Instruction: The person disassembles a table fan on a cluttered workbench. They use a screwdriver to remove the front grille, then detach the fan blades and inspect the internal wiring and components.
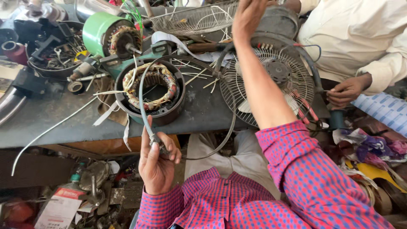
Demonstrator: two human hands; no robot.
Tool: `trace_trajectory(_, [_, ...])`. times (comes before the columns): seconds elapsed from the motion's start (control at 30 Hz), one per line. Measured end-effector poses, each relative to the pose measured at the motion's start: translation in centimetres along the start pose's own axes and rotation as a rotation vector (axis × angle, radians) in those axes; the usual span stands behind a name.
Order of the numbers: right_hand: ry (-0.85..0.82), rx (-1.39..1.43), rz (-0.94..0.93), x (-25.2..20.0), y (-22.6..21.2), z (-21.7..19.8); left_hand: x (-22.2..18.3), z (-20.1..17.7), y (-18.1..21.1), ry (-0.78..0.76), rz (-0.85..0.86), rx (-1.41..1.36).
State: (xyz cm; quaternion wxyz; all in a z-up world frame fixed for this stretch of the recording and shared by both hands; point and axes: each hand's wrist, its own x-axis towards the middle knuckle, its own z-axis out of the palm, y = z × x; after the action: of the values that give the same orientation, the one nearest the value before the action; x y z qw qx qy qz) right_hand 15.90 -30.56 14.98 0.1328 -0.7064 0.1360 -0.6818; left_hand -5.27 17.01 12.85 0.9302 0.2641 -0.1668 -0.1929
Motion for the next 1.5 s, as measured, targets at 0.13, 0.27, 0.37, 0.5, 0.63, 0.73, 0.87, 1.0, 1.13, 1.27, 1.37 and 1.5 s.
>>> trace_trajectory(0.13, [-0.053, -0.03, -0.002, -4.6, -1.4, 1.2, -0.4, -0.2, 0.4, -0.059, 0.005, -0.005])
trace_trajectory(0.27, [-0.245, -0.014, -0.113, -5.9, -1.3, -1.6, -0.2, 0.3, 0.0, -0.126, -0.006, -0.043])
trace_trajectory(0.37, [-0.589, -0.006, 0.021, -5.4, -1.5, -4.3, 0.3, 1.1, -0.2, -0.184, -0.024, -0.072])
trace_trajectory(0.5, [-0.874, 0.225, 0.166, -4.7, -3.3, -7.7, 0.7, 2.1, -0.2, -0.229, -0.018, -0.075])
trace_trajectory(0.63, [-0.869, 0.118, 0.051, -2.5, -5.7, -11.7, 0.2, 2.4, -0.4, -0.17, -0.007, -0.084])
trace_trajectory(0.73, [-0.939, 0.114, -0.093, -2.6, -7.4, -18.5, -0.3, 2.0, -0.5, -0.139, -0.012, -0.083])
trace_trajectory(0.87, [-1.107, -0.113, -0.226, -4.3, -10.9, -26.9, -0.1, 1.4, -0.2, -0.137, -0.01, -0.041])
trace_trajectory(1.0, [-1.154, -0.286, -0.37, -7.0, -12.9, -32.7, 0.4, 1.2, 0.0, -0.118, -0.027, -0.03])
trace_trajectory(1.13, [-1.037, -0.463, -0.472, -9.1, -12.0, -34.3, 0.7, 1.3, 0.1, -0.13, -0.026, -0.009])
trace_trajectory(1.27, [-1.02, -0.454, -0.423, -9.7, -10.8, -34.4, 0.8, 1.7, 0.3, -0.135, -0.008, -0.006])
trace_trajectory(1.37, [-1.002, -0.436, -0.412, -9.1, -10.8, -34.2, 0.2, 1.9, 0.7, -0.111, 0.016, -0.01])
trace_trajectory(1.5, [-0.934, -0.406, -0.431, -7.1, -10.7, -33.6, -0.4, 2.2, 1.5, -0.098, 0.007, -0.031])
